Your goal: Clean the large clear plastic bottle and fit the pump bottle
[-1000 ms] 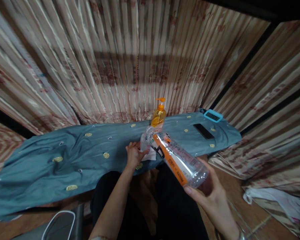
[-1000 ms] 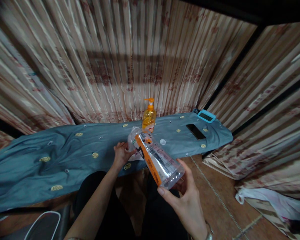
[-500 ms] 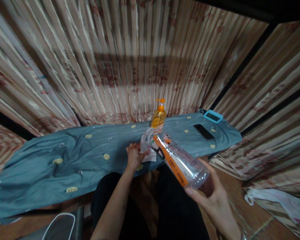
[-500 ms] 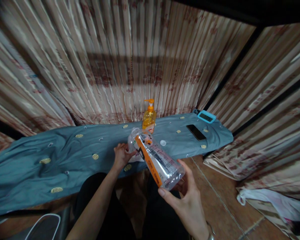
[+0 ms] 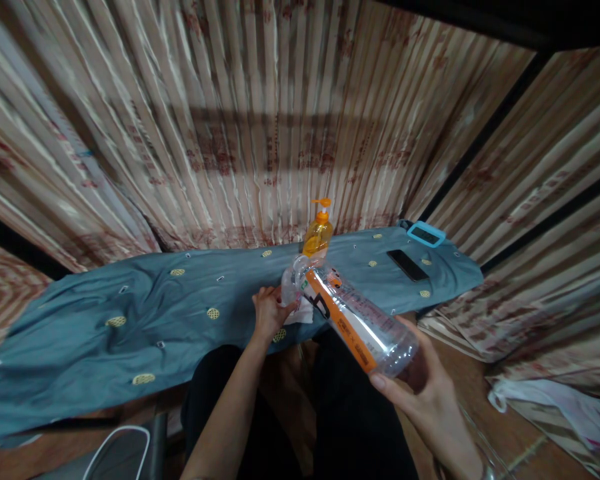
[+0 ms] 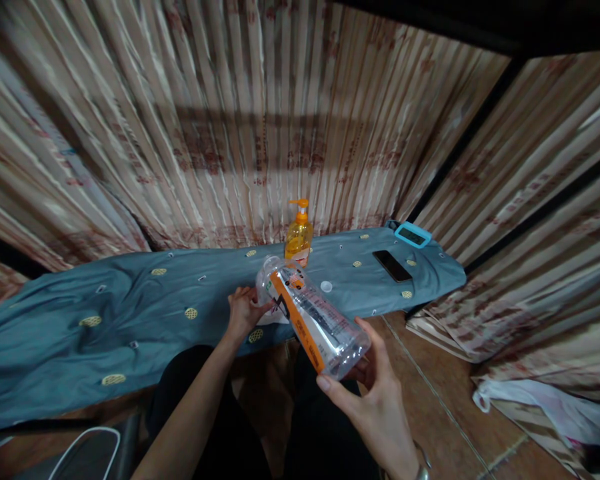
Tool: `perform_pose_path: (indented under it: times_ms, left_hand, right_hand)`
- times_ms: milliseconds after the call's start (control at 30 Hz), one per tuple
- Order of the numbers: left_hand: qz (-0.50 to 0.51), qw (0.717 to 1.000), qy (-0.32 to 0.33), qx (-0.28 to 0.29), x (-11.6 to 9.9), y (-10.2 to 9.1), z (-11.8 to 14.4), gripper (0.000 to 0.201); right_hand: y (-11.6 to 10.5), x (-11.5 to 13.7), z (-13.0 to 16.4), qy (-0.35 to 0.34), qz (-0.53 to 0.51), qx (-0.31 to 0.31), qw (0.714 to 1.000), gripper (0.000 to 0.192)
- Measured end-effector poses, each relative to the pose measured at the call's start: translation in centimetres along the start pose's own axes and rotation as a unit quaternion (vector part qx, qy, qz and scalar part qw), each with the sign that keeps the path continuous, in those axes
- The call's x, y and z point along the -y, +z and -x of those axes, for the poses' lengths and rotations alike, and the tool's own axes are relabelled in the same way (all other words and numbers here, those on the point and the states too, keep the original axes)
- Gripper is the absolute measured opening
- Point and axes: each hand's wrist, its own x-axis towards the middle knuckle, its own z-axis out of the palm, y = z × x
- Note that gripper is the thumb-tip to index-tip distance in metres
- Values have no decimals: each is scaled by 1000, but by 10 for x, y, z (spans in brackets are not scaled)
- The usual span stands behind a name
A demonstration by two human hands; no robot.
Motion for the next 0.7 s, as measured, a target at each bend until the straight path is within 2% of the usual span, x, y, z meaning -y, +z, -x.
perform_pose_path:
  times_ms: [700]
  left_hand:
    - [-1, 1000, 3, 6, -3, -4, 0, 23]
  right_hand:
    - [1, 2, 0, 2, 6, -1, 1000, 81]
